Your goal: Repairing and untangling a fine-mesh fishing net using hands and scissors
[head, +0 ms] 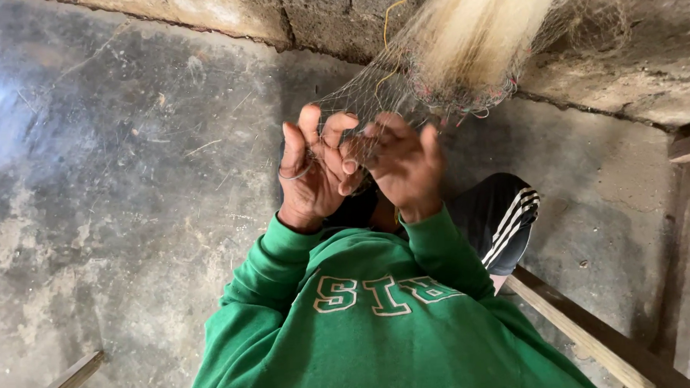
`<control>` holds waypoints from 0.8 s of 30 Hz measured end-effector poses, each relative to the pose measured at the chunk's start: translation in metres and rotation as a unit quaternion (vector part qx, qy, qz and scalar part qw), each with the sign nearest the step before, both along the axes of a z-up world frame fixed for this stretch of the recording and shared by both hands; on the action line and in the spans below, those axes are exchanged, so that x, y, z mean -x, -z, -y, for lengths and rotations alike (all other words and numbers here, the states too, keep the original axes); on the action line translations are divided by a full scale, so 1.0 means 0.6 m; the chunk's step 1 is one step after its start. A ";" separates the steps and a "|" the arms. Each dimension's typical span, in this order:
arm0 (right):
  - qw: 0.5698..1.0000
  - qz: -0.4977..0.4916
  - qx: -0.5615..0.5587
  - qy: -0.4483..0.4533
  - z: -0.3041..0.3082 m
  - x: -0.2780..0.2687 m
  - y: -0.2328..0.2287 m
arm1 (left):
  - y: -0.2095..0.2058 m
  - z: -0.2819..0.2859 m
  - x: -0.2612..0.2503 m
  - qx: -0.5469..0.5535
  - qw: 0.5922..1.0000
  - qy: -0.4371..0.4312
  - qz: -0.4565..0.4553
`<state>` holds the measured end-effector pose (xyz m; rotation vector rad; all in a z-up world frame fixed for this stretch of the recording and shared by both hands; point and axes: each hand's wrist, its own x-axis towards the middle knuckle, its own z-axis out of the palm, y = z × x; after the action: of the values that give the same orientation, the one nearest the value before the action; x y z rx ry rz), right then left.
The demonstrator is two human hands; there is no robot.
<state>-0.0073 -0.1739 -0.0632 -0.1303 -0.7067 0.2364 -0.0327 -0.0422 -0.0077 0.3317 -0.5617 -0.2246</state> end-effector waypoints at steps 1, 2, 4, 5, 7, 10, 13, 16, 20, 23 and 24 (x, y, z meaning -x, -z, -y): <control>0.997 -0.069 0.021 -0.037 -0.003 -0.006 0.006 | 0.000 -0.002 0.002 0.001 1.000 0.005 -0.005; 0.987 -0.136 0.041 -0.074 -0.007 -0.014 0.012 | -0.002 -0.004 0.002 0.002 1.000 0.010 -0.009; 0.981 -0.167 0.030 -0.092 -0.010 -0.022 0.010 | -0.007 -0.010 0.007 0.014 1.000 0.027 -0.007; 0.974 -0.197 0.021 -0.110 -0.011 -0.026 0.010 | -0.010 -0.014 0.009 0.027 0.999 0.043 -0.006; 0.977 -0.180 -0.012 -0.113 0.007 -0.037 0.005 | -0.019 -0.025 0.013 0.030 0.998 0.053 -0.008; 0.985 -0.097 -0.082 -0.115 0.037 -0.076 0.010 | -0.036 -0.039 0.014 0.047 0.996 0.077 0.002; 0.988 -0.029 -0.130 -0.080 0.082 -0.093 0.018 | -0.055 -0.051 0.006 0.061 0.994 0.088 0.025; 0.990 -0.024 -0.136 -0.029 0.154 -0.095 0.046 | -0.063 -0.071 -0.014 0.067 0.992 0.093 0.043; 0.985 0.027 -0.172 0.005 0.178 -0.035 -0.011 | -0.028 -0.099 -0.042 0.086 0.994 0.066 0.011; 0.987 0.000 -0.150 0.051 0.188 0.003 0.007 | -0.019 -0.094 -0.066 0.099 0.991 0.093 0.007; 0.987 0.000 -0.151 0.052 0.179 0.013 -0.004 | -0.008 -0.094 -0.077 0.099 0.991 0.094 0.006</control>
<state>-0.0149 -0.2815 -0.0610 0.1210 -0.7255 0.0280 0.0135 0.0144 -0.0032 0.0870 -0.6229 -0.3448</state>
